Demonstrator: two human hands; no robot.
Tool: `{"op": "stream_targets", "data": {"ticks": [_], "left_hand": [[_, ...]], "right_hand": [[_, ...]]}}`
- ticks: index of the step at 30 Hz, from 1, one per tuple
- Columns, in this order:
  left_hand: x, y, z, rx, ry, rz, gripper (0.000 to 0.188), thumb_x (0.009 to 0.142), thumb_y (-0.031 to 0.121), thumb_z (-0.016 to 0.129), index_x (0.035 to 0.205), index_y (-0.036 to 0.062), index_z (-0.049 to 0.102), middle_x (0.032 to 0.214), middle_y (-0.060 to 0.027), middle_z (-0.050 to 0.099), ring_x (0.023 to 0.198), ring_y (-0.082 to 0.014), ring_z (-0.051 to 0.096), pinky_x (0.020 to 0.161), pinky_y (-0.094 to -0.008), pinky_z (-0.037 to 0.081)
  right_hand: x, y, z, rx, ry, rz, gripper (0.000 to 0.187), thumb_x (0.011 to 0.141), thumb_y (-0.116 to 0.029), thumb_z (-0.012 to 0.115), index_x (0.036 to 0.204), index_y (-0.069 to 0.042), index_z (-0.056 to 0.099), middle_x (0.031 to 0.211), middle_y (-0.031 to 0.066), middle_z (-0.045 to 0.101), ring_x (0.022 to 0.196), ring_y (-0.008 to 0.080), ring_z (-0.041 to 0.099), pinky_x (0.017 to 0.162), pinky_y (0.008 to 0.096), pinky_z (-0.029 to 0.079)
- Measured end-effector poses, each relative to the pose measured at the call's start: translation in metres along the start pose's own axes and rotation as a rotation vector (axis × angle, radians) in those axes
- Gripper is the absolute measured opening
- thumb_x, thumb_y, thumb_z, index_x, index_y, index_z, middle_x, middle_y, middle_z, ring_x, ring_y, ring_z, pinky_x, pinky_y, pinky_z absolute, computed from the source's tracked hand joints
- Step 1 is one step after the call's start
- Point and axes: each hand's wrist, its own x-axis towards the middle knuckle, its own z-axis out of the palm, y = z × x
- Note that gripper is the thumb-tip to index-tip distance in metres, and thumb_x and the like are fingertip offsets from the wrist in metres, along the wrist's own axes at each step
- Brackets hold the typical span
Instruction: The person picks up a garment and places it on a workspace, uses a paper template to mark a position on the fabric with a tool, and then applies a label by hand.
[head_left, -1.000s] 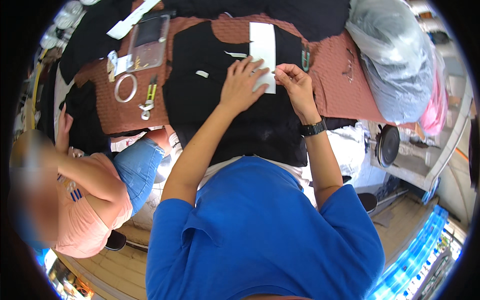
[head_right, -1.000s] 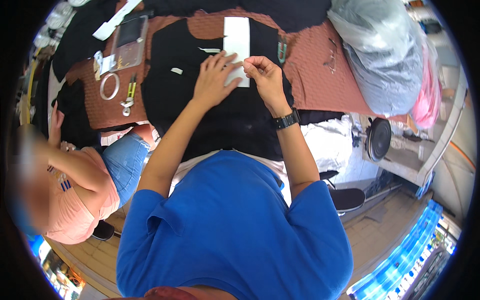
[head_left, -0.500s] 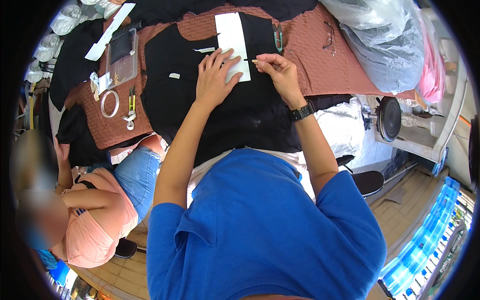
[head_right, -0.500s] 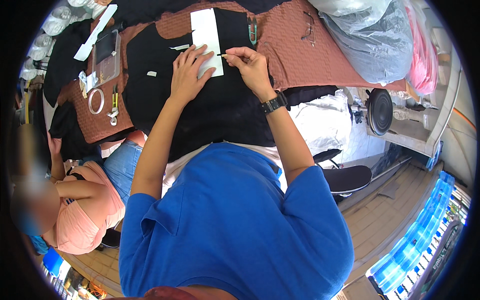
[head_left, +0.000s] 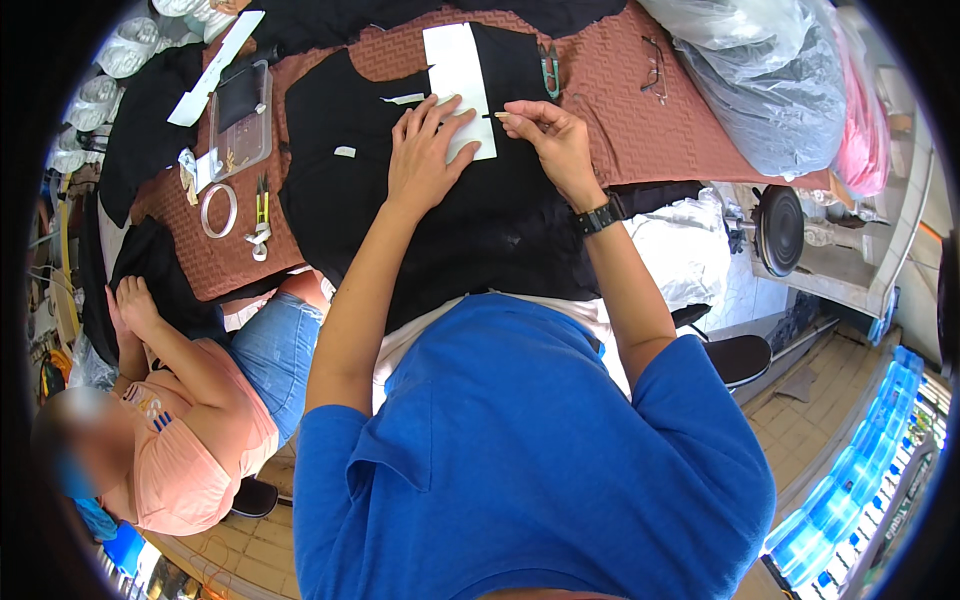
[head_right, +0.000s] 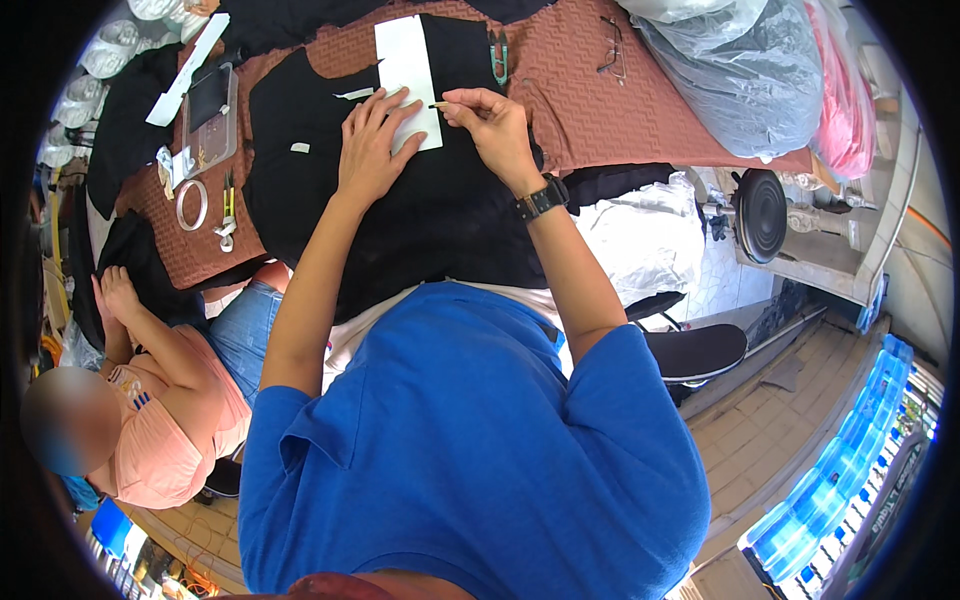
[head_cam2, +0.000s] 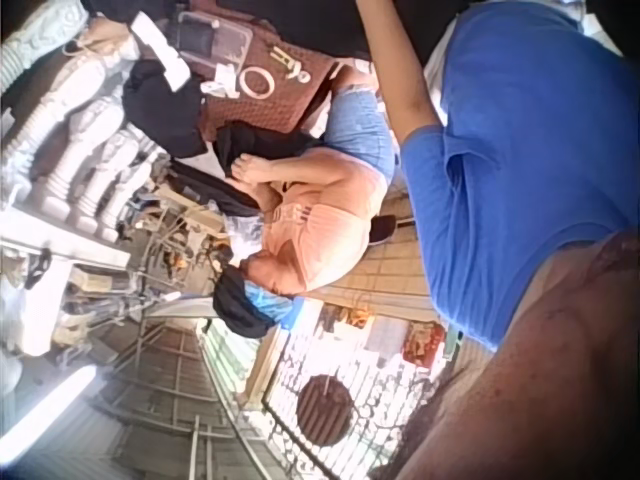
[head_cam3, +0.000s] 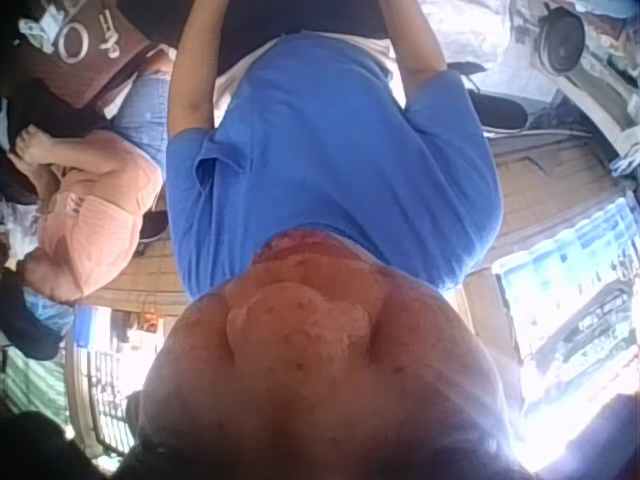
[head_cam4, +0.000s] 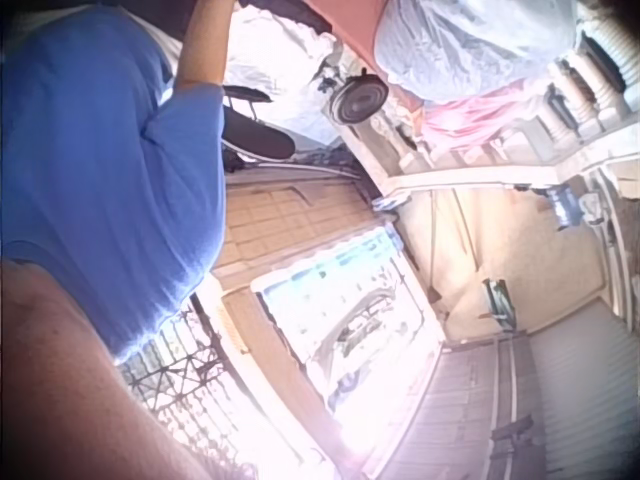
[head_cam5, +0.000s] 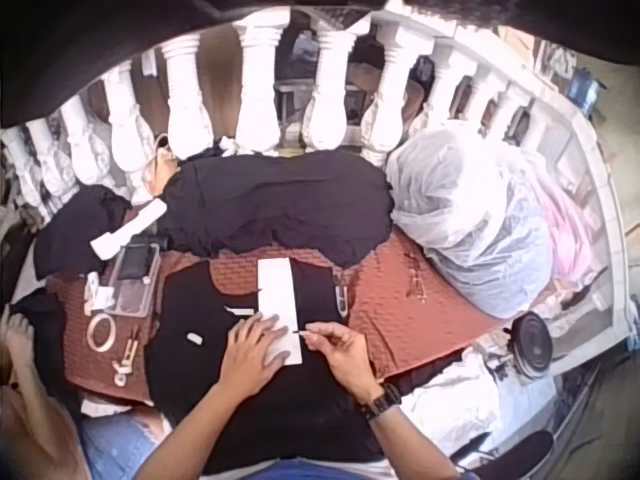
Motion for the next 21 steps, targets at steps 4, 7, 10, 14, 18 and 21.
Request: {"op": "stream_targets", "data": {"ticks": [4, 7, 10, 14, 18, 21], "left_hand": [[0.000, -0.001, 0.001, 0.002, 0.003, 0.005, 0.043, 0.093, 0.039, 0.066, 0.130, 0.0177, 0.066, 0.144, -0.0033, 0.054, 0.140, -0.0285, 0.041, 0.117, -0.0504, 0.028], [0.000, -0.001, 0.001, 0.002, 0.004, 0.009, 0.043, 0.093, 0.039, 0.066, 0.130, 0.0177, 0.066, 0.144, -0.0034, 0.054, 0.140, -0.0286, 0.041, 0.116, -0.0505, 0.028], [0.000, -0.001, 0.000, 0.004, 0.001, 0.009, 0.043, 0.093, 0.039, 0.066, 0.130, 0.0176, 0.066, 0.144, -0.0036, 0.054, 0.140, -0.0287, 0.041, 0.117, -0.0506, 0.028], [0.000, -0.001, 0.000, 0.004, -0.002, 0.006, 0.043, 0.093, 0.040, 0.065, 0.130, 0.0175, 0.065, 0.144, -0.0036, 0.053, 0.140, -0.0288, 0.041, 0.117, -0.0506, 0.028], [0.000, -0.001, 0.000, 0.006, -0.002, 0.004, 0.043, 0.094, 0.040, 0.065, 0.130, 0.0176, 0.066, 0.144, -0.0037, 0.053, 0.140, -0.0288, 0.041, 0.117, -0.0506, 0.027], [0.000, -0.001, 0.001, 0.008, -0.004, 0.004, 0.043, 0.094, 0.040, 0.065, 0.130, 0.0176, 0.066, 0.144, -0.0037, 0.053, 0.140, -0.0288, 0.041, 0.117, -0.0506, 0.027]], "right_hand": [[-0.001, -0.006, 0.002, 0.077, -0.003, 0.019, 0.020, 0.093, -0.004, 0.071, 0.111, 0.005, 0.071, 0.099, 0.0098, 0.075, 0.086, 0.0109, 0.069, 0.081, 0.0244, 0.057], [-0.001, -0.007, 0.002, 0.091, 0.000, 0.019, 0.020, 0.093, -0.004, 0.071, 0.111, 0.005, 0.072, 0.099, 0.0098, 0.075, 0.086, 0.0109, 0.069, 0.081, 0.0242, 0.056], [-0.001, -0.007, 0.002, 0.059, 0.002, -0.011, 0.019, 0.092, -0.002, 0.072, 0.110, 0.005, 0.072, 0.098, 0.0090, 0.075, 0.085, 0.0100, 0.068, 0.080, 0.0237, 0.056], [-0.002, -0.012, 0.004, 0.033, 0.016, -0.010, 0.018, 0.090, 0.000, 0.073, 0.108, 0.004, 0.073, 0.097, 0.0079, 0.074, 0.083, 0.0088, 0.067, 0.079, 0.0230, 0.055], [-0.003, -0.014, 0.004, 0.035, 0.019, -0.010, 0.019, 0.088, 0.002, 0.073, 0.107, 0.004, 0.074, 0.097, 0.0076, 0.074, 0.083, 0.0087, 0.067, 0.078, 0.0229, 0.055], [-0.003, -0.014, 0.003, 0.022, 0.026, -0.014, 0.019, 0.088, 0.002, 0.073, 0.107, 0.004, 0.074, 0.097, 0.0078, 0.074, 0.083, 0.0088, 0.067, 0.078, 0.0227, 0.055]]}}
